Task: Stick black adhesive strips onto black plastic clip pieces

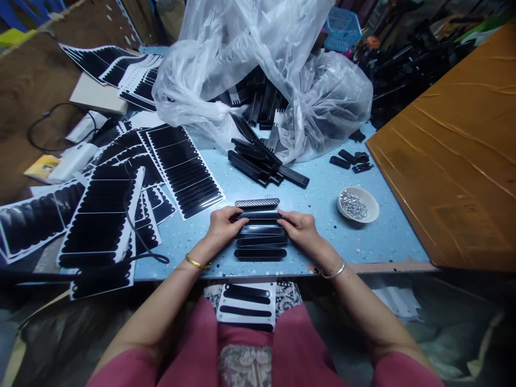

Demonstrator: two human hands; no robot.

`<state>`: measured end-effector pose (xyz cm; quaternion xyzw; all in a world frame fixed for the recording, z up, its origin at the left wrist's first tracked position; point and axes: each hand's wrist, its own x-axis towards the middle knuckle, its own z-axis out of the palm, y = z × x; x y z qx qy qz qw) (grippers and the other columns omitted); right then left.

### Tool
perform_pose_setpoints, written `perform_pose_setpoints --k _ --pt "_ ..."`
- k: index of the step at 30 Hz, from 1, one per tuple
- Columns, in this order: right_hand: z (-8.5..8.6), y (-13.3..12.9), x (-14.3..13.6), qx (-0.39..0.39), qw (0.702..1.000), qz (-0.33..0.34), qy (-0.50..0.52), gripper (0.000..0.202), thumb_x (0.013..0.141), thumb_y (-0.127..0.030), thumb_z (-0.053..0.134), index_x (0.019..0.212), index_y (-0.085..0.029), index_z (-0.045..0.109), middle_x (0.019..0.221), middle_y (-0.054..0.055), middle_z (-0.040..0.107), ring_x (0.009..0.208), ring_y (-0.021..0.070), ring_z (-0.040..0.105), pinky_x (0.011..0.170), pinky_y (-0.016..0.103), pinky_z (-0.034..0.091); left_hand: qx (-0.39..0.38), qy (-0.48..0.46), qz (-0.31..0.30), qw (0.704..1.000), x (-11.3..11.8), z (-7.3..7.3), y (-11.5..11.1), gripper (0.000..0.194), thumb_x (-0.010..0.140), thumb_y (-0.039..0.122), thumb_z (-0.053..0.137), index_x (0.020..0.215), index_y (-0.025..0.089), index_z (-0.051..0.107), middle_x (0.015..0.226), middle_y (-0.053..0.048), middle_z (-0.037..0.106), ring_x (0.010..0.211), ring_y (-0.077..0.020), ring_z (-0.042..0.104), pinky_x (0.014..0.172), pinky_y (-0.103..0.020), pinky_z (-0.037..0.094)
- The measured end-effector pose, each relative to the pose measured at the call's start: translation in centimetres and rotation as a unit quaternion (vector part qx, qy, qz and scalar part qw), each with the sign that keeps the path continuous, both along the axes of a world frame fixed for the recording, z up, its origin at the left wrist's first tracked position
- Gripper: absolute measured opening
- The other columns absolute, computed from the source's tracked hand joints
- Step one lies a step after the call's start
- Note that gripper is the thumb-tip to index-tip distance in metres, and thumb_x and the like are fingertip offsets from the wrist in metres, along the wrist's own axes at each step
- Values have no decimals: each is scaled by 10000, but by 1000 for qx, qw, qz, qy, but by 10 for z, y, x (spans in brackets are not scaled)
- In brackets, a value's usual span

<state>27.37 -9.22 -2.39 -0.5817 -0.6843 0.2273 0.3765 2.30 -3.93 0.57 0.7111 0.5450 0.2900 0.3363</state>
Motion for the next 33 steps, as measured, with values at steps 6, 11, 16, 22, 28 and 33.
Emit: perform_pose_setpoints --k 6,11,16,22,28,33 --pt "8 -1 0 -55 997 -13 50 300 832 -355 615 1049 -186 734 757 60 742 643 184 669 631 305 541 1 -9 -14 1000 -2 -2 2 170 702 247 770 857 181 752 776 -32 740 626 -140 617 623 -258 489" --pt "15 11 -12 -151 984 -72 54 387 812 -503 629 846 -133 736 500 15 608 449 136 534 466 259 420 1 -14 -14 1000 -3 -4 1 164 698 241 771 845 172 744 773 -35 725 620 -133 601 614 -251 472" --pt "15 17 -23 -114 991 -66 -33 379 849 -473 588 629 -179 681 537 38 637 500 143 540 507 269 381 26 63 -12 998 6 7 -2 262 734 419 754 802 168 719 717 -48 685 608 -153 591 593 -260 434" --pt "20 12 -22 -99 994 -14 -50 402 924 -401 473 638 -193 665 624 62 683 575 167 585 564 280 401 82 273 -48 957 28 20 -1 616 799 704 566 808 107 716 773 -168 676 737 -272 642 617 -310 386" --pt "13 12 -16 -97 993 -26 -62 349 906 -388 520 694 -171 692 672 83 705 595 168 591 573 285 380 23 244 -13 969 18 10 2 547 810 665 593 794 132 713 741 -121 677 692 -234 604 593 -294 330" --pt "15 18 -23 -98 983 -44 -151 492 931 -502 472 584 -195 636 546 84 634 560 173 559 535 295 338 6 177 3 984 2 1 2 421 812 565 653 719 157 702 660 -59 654 632 -174 547 582 -276 299"
